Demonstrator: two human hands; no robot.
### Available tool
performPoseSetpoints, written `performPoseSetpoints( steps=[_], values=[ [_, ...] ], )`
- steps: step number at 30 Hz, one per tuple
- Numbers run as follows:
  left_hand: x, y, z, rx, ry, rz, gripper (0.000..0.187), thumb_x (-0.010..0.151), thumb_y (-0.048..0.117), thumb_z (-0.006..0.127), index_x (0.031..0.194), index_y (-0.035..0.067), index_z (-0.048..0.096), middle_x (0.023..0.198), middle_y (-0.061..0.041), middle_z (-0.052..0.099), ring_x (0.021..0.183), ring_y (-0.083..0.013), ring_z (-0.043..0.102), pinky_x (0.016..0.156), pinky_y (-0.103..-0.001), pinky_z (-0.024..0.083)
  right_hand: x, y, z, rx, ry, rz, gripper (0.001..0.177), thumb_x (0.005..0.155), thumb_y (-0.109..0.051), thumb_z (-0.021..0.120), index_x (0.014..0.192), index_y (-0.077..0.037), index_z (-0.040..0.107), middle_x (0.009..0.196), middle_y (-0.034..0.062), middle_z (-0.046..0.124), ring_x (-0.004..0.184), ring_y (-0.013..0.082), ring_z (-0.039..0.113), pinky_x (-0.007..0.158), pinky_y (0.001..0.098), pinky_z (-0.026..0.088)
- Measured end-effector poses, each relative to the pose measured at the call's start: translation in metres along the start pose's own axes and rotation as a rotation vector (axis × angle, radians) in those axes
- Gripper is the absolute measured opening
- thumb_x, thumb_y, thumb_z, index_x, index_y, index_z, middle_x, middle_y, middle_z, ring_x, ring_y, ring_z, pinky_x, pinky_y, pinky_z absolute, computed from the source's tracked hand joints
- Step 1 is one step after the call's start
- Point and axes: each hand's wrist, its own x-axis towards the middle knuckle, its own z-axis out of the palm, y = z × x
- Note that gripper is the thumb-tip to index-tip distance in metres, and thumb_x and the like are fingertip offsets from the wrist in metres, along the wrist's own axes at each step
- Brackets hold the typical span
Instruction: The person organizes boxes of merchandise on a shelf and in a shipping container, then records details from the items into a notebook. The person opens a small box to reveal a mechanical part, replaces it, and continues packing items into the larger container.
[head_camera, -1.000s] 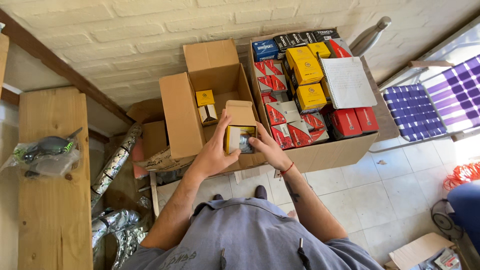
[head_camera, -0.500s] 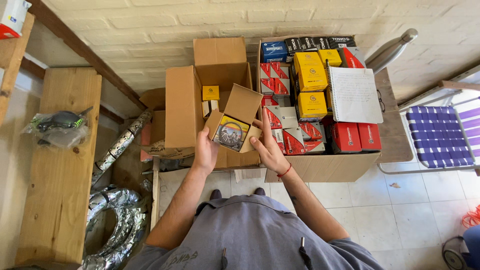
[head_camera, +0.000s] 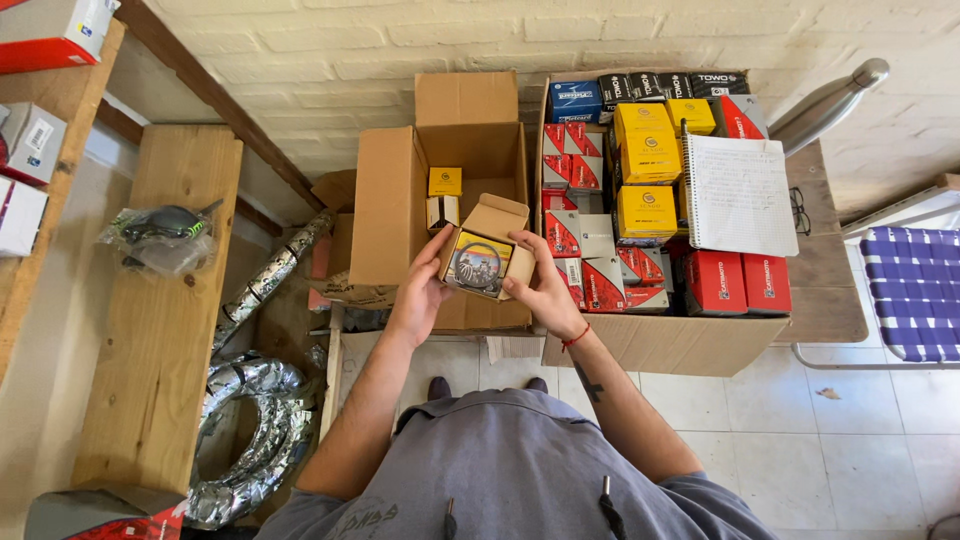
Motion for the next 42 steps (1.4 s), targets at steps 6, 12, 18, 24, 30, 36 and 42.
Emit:
performPoseSetpoints(
  steps=[6, 12, 18, 24, 30, 36, 42],
  values=[
    [0.009, 0.028, -0.007, 1.211, 0.106, 0.743, 0.043, 0.093, 0.007, 0.063, 0.133, 0.021, 0.062, 0.152, -0.012, 0.045, 0.143, -0.0335, 0.036, 0.118, -0.058, 0.026, 0.008, 0.005, 0.016, -0.111, 0.125, -0.048, 0.072, 0.084, -0.006, 0.076, 0.147, -0.008, 0.042, 0.143, 0.0242, 0.049, 0.126, 0.0339, 0.052, 0.104, 0.0474, 0.049],
    [-0.014, 0.063, 0.017, 1.618, -0.17, 0.601, 0.061, 0.09, 0.034, 0.075, 0.146, 0.025, 0.051, 0.142, -0.007, 0.054, 0.13, -0.0244, 0.05, 0.107, -0.046, 0.039, 0.015, -0.002, 0.025, -0.314, 0.128, -0.079, 0.077, 0.081, -0.013, 0.08, 0.147, -0.008, 0.042, 0.144, 0.0251, 0.049, 0.131, 0.0442, 0.052, 0.104, 0.0527, 0.049],
    [-0.006, 0.072, 0.018, 1.604, -0.13, 0.642, 0.07, 0.078, 0.034, 0.083, 0.138, 0.015, 0.054, 0.126, -0.009, 0.062, 0.119, -0.0231, 0.055, 0.103, -0.042, 0.038, 0.018, -0.006, 0.034, -0.322, 0.179, -0.061, 0.076, 0.08, -0.01, 0.08, 0.146, -0.008, 0.044, 0.14, 0.0246, 0.054, 0.124, 0.0383, 0.058, 0.099, 0.0486, 0.054],
    [0.02, 0.066, -0.003, 1.444, -0.184, 0.6, 0.077, 0.073, 0.033, 0.079, 0.142, 0.011, 0.053, 0.127, -0.015, 0.061, 0.117, -0.0309, 0.058, 0.104, -0.044, 0.041, 0.02, 0.0, 0.028, -0.303, 0.168, -0.05, 0.067, 0.088, -0.007, 0.071, 0.148, -0.008, 0.04, 0.147, 0.0249, 0.045, 0.139, 0.0448, 0.044, 0.111, 0.0556, 0.042],
    [0.042, 0.052, -0.041, -0.112, -0.33, 0.238, 0.084, 0.076, 0.054, 0.08, 0.145, 0.017, 0.048, 0.144, -0.007, 0.054, 0.138, -0.0283, 0.047, 0.118, -0.045, 0.031, 0.019, 0.01, 0.02, -0.234, 0.18, -0.036, 0.065, 0.092, -0.005, 0.068, 0.149, -0.01, 0.037, 0.147, 0.021, 0.042, 0.137, 0.033, 0.04, 0.115, 0.0499, 0.037],
    [0.046, 0.016, -0.057, -0.795, -0.453, -0.02, 0.079, 0.083, 0.045, 0.053, 0.153, 0.012, 0.04, 0.15, -0.011, 0.051, 0.123, -0.0409, 0.059, 0.101, -0.048, 0.054, 0.02, 0.008, 0.021, -0.261, 0.213, 0.013, 0.065, 0.091, -0.006, 0.068, 0.148, -0.012, 0.038, 0.147, 0.025, 0.043, 0.135, 0.0379, 0.044, 0.113, 0.0528, 0.04],
    [0.034, 0.03, -0.055, -0.757, -0.374, -0.058, 0.073, 0.082, 0.034, 0.045, 0.151, 0.011, 0.04, 0.147, -0.011, 0.052, 0.123, -0.0422, 0.057, 0.11, -0.051, 0.046, 0.022, 0.009, 0.022, -0.298, 0.21, 0.063, 0.066, 0.091, -0.008, 0.07, 0.149, -0.015, 0.039, 0.148, 0.0263, 0.043, 0.131, 0.0392, 0.049, 0.109, 0.0507, 0.045]
  ],
)
